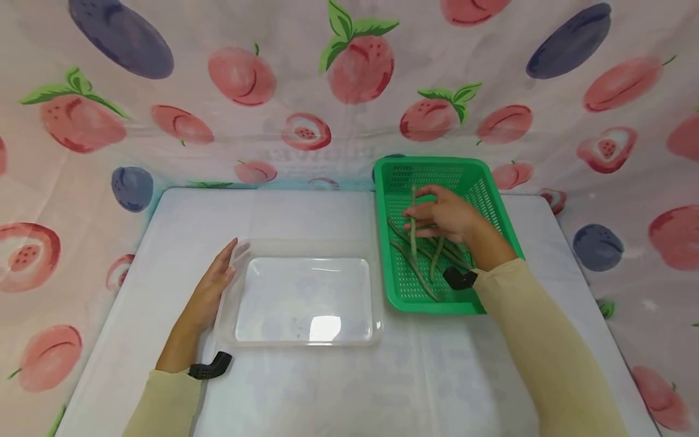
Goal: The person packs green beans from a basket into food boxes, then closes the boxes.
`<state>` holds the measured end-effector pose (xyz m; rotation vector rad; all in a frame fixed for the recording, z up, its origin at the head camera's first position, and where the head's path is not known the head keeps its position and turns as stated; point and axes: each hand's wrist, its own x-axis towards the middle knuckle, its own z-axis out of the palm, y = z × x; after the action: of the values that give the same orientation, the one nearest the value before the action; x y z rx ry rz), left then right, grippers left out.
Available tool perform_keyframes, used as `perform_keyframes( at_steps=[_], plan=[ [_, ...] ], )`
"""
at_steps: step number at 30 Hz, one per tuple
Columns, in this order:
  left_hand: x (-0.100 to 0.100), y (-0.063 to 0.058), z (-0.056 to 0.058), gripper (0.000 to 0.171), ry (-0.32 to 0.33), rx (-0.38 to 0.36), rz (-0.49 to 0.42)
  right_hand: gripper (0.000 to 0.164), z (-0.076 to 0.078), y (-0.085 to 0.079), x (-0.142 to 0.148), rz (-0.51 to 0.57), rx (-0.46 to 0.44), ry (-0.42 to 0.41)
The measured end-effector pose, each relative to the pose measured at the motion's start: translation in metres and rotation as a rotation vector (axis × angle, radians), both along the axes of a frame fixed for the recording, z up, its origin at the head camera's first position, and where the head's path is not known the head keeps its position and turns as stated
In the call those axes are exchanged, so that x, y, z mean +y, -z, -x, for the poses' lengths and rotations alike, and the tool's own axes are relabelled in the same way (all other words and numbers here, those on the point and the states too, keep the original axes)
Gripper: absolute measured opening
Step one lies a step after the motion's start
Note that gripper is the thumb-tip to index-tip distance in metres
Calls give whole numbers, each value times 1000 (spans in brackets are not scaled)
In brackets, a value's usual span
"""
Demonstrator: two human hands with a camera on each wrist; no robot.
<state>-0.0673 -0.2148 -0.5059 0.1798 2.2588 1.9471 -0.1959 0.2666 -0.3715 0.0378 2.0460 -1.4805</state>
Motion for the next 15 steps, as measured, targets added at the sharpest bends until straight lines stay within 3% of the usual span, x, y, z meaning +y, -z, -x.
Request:
perform_keyframes(
  at_steps=[6, 15],
  plan=[
    [1, -1, 0, 60, -2, -16, 1, 72, -12, -11, -10, 99, -15, -6],
    [2, -1, 0, 60, -5, -13, 1, 67, -27, -17, -29, 149, -5, -11]
  ],
)
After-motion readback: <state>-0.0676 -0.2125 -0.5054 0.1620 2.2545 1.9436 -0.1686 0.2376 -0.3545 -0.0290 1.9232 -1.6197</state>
